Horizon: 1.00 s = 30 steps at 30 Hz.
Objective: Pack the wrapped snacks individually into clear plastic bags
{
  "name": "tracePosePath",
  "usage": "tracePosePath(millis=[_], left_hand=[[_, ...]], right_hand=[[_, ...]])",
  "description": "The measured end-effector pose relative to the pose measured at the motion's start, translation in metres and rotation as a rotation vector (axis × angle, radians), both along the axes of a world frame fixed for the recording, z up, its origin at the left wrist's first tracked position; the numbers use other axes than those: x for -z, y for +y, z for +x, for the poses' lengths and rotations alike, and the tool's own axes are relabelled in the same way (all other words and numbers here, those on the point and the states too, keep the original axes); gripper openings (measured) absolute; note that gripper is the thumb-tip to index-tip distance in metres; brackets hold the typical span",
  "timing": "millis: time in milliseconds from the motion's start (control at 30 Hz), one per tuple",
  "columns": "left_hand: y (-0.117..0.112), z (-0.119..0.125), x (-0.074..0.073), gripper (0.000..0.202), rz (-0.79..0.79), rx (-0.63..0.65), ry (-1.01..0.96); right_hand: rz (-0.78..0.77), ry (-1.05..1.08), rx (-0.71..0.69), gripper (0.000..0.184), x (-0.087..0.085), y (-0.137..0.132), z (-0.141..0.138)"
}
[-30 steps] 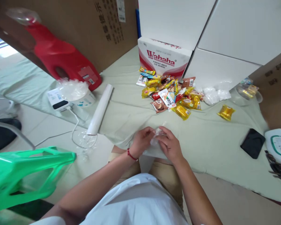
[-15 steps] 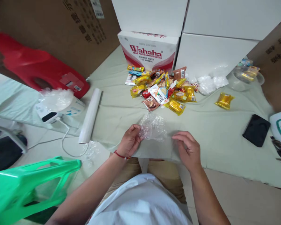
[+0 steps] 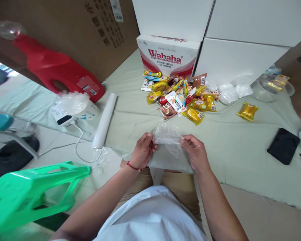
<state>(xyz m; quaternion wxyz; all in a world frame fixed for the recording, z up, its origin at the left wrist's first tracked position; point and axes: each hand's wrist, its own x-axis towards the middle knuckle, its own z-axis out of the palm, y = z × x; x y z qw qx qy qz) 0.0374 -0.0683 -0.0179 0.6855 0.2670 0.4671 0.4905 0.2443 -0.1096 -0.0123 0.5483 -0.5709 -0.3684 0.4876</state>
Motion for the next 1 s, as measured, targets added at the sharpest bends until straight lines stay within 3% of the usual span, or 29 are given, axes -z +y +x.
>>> tracePosePath(millis=[267, 433, 600, 833, 1000], left_hand=[[-0.011, 0.001, -0.006, 0.058, 0.099, 0.11, -0.046], [-0.026, 0.016, -0.013, 0.07, 0.189, 0.166, 0.101], [-0.024, 0.028, -0.013, 0.037, 0.095, 0.223, 0.097], [0.001, -0.009, -0.008, 0.044, 0.003, 0.179, 0.061], [0.018, -0.032, -0.014, 0.047, -0.057, 0.339, 0.104]], right_hand=[[-0.117, 0.272, 0.102, 0.038, -0.005, -0.013, 0.002], [-0.133, 0.387, 0.092, 0.037, -0.02, -0.018, -0.015], [-0.142, 0.388, 0.083, 0.037, -0.028, -0.022, -0.022], [-0.111, 0.4, 0.327, 0.045, -0.026, -0.015, 0.03], [-0.174, 0.325, 0.327, 0.045, -0.026, -0.012, 0.063]])
